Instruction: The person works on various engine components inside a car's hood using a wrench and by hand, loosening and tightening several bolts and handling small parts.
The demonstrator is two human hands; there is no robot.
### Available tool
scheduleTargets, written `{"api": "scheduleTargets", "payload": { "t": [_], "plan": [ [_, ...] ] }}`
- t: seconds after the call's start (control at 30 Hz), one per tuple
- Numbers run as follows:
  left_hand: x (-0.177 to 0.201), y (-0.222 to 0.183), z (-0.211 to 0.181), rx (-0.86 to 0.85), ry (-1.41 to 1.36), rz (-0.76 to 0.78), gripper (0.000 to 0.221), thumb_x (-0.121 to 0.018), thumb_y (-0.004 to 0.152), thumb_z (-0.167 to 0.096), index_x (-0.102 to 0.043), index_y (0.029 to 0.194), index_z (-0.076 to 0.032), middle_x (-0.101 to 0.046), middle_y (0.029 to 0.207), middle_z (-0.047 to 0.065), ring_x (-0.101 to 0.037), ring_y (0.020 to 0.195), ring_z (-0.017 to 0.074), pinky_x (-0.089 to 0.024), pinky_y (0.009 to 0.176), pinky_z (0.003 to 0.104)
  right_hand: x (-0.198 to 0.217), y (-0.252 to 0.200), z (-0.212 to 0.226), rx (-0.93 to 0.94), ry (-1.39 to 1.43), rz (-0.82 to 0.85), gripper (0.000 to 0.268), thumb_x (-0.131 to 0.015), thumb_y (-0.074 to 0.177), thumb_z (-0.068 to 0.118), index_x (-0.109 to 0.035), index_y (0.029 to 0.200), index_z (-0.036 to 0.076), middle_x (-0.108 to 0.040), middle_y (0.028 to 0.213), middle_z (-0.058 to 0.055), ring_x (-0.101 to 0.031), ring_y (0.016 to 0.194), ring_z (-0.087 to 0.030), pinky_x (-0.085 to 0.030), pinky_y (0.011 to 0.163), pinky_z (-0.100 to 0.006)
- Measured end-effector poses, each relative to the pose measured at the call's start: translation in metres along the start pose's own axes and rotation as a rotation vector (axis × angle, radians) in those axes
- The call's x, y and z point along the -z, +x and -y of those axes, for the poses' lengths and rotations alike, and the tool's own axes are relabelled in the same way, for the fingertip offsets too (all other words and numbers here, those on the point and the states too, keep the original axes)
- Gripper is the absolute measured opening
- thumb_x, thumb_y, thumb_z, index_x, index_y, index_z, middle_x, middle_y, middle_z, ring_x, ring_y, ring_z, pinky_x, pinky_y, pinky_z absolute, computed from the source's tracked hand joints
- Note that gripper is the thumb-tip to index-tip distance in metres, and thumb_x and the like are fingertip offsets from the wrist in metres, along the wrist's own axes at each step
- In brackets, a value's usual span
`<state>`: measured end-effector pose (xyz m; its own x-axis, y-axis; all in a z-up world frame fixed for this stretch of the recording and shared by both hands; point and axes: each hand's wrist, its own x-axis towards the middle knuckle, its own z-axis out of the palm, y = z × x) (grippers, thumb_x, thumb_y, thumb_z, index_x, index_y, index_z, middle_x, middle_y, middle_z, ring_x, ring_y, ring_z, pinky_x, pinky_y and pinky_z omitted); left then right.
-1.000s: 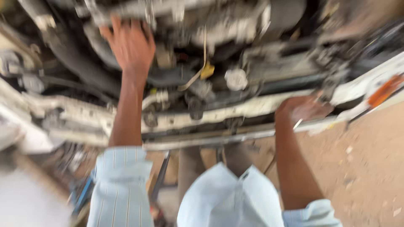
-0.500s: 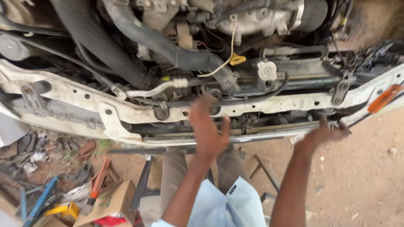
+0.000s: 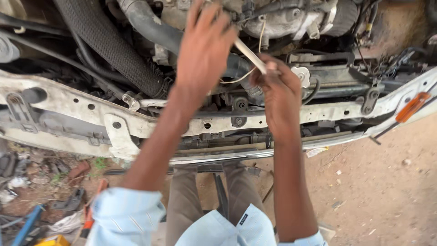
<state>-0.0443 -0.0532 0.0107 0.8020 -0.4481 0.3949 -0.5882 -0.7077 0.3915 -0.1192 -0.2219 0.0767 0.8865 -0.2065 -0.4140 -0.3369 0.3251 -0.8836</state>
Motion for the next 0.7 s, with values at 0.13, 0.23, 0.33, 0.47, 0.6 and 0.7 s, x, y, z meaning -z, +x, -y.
{"api": "scheduleTargets", "payload": {
  "t": [0.13,0.23,0.33,0.47,0.6,0.7],
  "plan": [
    [0.015,0.023,0.017,0.13,0.039,0.164,0.03,-0.067,0.088,-0.001,-0.065,0.117,0.004,-0.063,0.131,0.017,-0.051,0.132,0.0342,-0.031,0.117,0.048,-0.01,0.052,-0.021,-0.054,-0.511,0.084,0.029,-0.056,0.11,0.019,-0.066,0.092,-0.001,-0.058,0.07,0.0,-0.047,0.054,-0.007,-0.036,0.047,-0.023],
    [0.015,0.019,-0.001,0.168,0.145,0.214,0.066,-0.066,0.08,0.001,-0.052,0.143,0.01,-0.052,0.146,0.023,-0.041,0.143,0.0362,-0.023,0.124,0.048,-0.014,0.081,-0.033,-0.04,-0.561,0.083,0.03,-0.057,0.108,0.019,-0.063,0.086,0.0,-0.056,0.064,0.003,-0.045,0.049,-0.005,-0.034,0.044,-0.023],
    [-0.005,0.003,-0.015,0.202,0.107,0.257,0.074,-0.065,0.084,0.002,-0.041,0.154,0.008,-0.039,0.16,0.023,-0.03,0.153,0.0344,-0.017,0.13,0.048,-0.013,0.092,-0.035,-0.019,-0.593,0.056,0.028,-0.058,0.106,0.017,-0.066,0.087,-0.001,-0.054,0.063,0.004,-0.043,0.05,-0.005,-0.033,0.045,-0.025],
    [-0.023,-0.02,-0.016,0.25,0.014,0.165,0.071,-0.064,0.093,0.002,-0.038,0.159,0.007,-0.032,0.166,0.022,-0.024,0.159,0.0347,-0.014,0.134,0.049,-0.011,0.083,-0.035,0.097,-0.759,0.084,0.024,-0.059,0.106,0.014,-0.073,0.096,-0.002,-0.054,0.065,0.004,-0.042,0.055,-0.004,-0.035,0.051,-0.026],
    [-0.017,-0.022,-0.013,0.284,-0.031,0.251,0.068,-0.061,0.091,0.0,-0.04,0.155,0.007,-0.036,0.162,0.022,-0.026,0.156,0.0355,-0.014,0.133,0.05,-0.016,0.074,-0.036,0.109,-0.767,0.076,0.022,-0.059,0.106,0.012,-0.074,0.103,-0.004,-0.057,0.068,0.005,-0.045,0.059,-0.004,-0.036,0.053,-0.026],
    [-0.016,-0.013,-0.014,0.29,-0.026,0.243,0.064,-0.059,0.096,-0.005,-0.039,0.156,0.009,-0.037,0.162,0.024,-0.028,0.156,0.0351,-0.014,0.133,0.048,-0.014,0.079,-0.035,-0.049,-0.757,-0.003,0.022,-0.061,0.104,0.016,-0.077,0.104,0.0,-0.06,0.066,0.005,-0.046,0.054,-0.004,-0.035,0.05,-0.026]
  ]
}}
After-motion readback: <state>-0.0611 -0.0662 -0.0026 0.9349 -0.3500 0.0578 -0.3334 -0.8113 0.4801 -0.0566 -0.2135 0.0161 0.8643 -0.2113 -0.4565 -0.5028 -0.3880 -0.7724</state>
